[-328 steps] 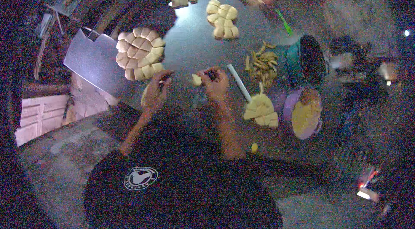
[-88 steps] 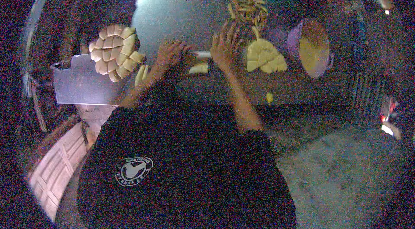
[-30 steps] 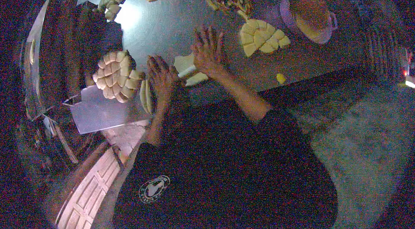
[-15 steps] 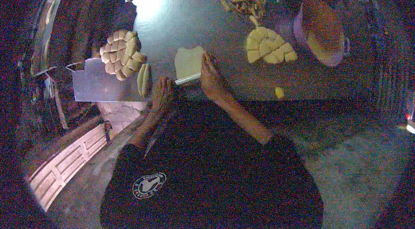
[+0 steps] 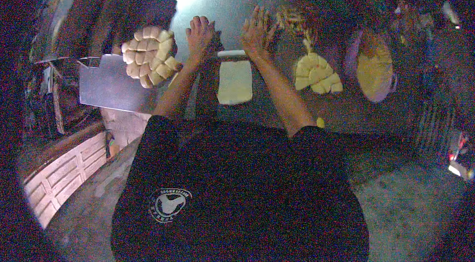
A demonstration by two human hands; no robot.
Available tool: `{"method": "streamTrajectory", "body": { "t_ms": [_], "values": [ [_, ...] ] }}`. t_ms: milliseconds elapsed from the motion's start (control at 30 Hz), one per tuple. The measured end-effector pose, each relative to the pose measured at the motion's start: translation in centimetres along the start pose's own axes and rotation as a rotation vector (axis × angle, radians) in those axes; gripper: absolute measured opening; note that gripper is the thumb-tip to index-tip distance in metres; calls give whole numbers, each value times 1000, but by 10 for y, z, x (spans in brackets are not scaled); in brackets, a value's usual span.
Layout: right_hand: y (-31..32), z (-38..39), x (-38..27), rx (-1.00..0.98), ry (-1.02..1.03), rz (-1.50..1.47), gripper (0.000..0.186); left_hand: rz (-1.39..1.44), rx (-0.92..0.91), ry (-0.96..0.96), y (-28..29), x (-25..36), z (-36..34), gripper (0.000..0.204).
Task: The person prepares bread rolls by hand at a metal table. The person flattens pieces of dough using a rolling pin, places a dark filling from a bowl inside, folds the dough over the filling, and places the shaped rolls onto a metal baking tray.
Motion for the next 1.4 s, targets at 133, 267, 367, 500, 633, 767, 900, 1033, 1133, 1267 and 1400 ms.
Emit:
{"method": "streamTrajectory", "body": {
  "t_ms": [133,267,367,500,633,767,900,1033,1133,1267,1400],
  "values": [
    [14,-11,-9,-269,148,-434,41,464,227,-7,50,0,-7,27],
    [45,51,-8,-485,356,-367,32,807,-112,3,80,22,90,27],
    [50,56,37,-280,162,-275,32,623,-261,-9,87,36,166,34],
    [83,105,50,-92,4,-606,40,663,-465,-143,120,76,205,58],
    [131,209,-5,-464,300,-741,59,630,-492,-301,129,125,216,74],
    [90,198,-4,-455,225,-507,68,280,-436,-277,73,109,217,72],
    [65,131,-12,-240,82,-297,70,111,-289,-110,31,73,159,67],
    [49,62,-15,-103,15,-211,63,36,-128,16,27,53,88,63],
    [34,36,-13,-41,77,-67,56,78,-23,66,19,32,59,60],
    [61,38,4,-337,-168,-759,43,379,-52,24,13,5,85,59],
    [66,104,21,-252,10,-649,32,518,-296,-239,92,44,124,62]
  ]
}}
Point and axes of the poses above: each hand's wrist, its own z-axis away from the middle knuckle, its own y-axis out of the back of the hand, x = y × z, the point moved 5 cm from there along -z, towards the middle knuckle, and after that the axes turned 9 degrees about -y, right-handed, at the moved point
